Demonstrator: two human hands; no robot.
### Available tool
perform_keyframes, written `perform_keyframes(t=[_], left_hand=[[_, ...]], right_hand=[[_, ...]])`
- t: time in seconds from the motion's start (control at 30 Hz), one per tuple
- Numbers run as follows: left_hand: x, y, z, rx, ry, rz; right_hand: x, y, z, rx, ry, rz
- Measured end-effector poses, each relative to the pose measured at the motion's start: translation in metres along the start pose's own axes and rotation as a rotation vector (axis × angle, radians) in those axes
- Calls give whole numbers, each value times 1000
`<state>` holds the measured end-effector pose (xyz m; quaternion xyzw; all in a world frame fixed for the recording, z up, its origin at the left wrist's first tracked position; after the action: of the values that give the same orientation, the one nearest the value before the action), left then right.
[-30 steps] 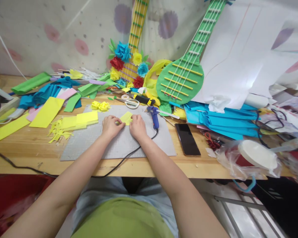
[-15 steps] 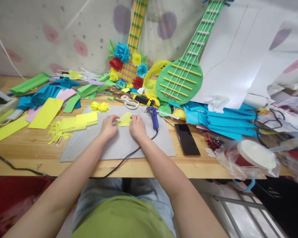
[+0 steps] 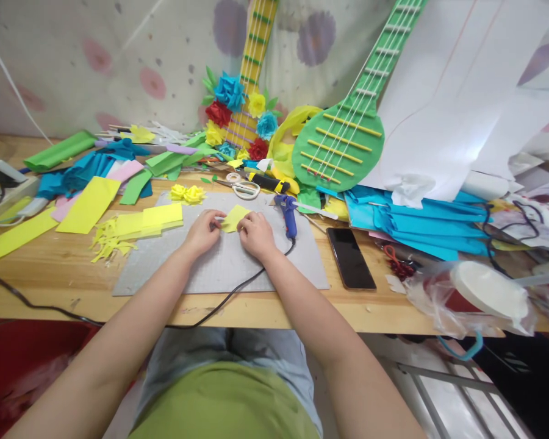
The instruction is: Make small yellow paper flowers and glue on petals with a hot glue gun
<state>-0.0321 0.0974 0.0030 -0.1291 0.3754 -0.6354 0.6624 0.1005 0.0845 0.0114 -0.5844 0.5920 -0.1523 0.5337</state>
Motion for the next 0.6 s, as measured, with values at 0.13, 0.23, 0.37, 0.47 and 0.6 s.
perform_keyframes(t=[0.13,0.23,0.37,0.47,0.6], left_hand=[[3,5,7,53,42,-51],[5,4,13,59,86,-51],[4,3,13,-33,117,-39],[3,6,11,-82,118,-62],[4,6,11,-66,98,-58]], right_hand=[[0,-3,0,31,20,18],[0,-3,-10,51,-65,3],[0,3,-21,115,-164,-51],[-2,5,-21,137,-167,-68],[-5,8,-19,155,-176,-78]])
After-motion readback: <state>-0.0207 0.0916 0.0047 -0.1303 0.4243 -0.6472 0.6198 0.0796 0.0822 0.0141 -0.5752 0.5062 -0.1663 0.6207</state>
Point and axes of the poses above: each hand's wrist, its own x-axis away from the middle knuckle, its own y-axis out of the palm, z = x × y, the point moved 8 cm from there along -x, towards the middle knuckle, and after that the axes turned 5 degrees about z, right-handed, at the moved point
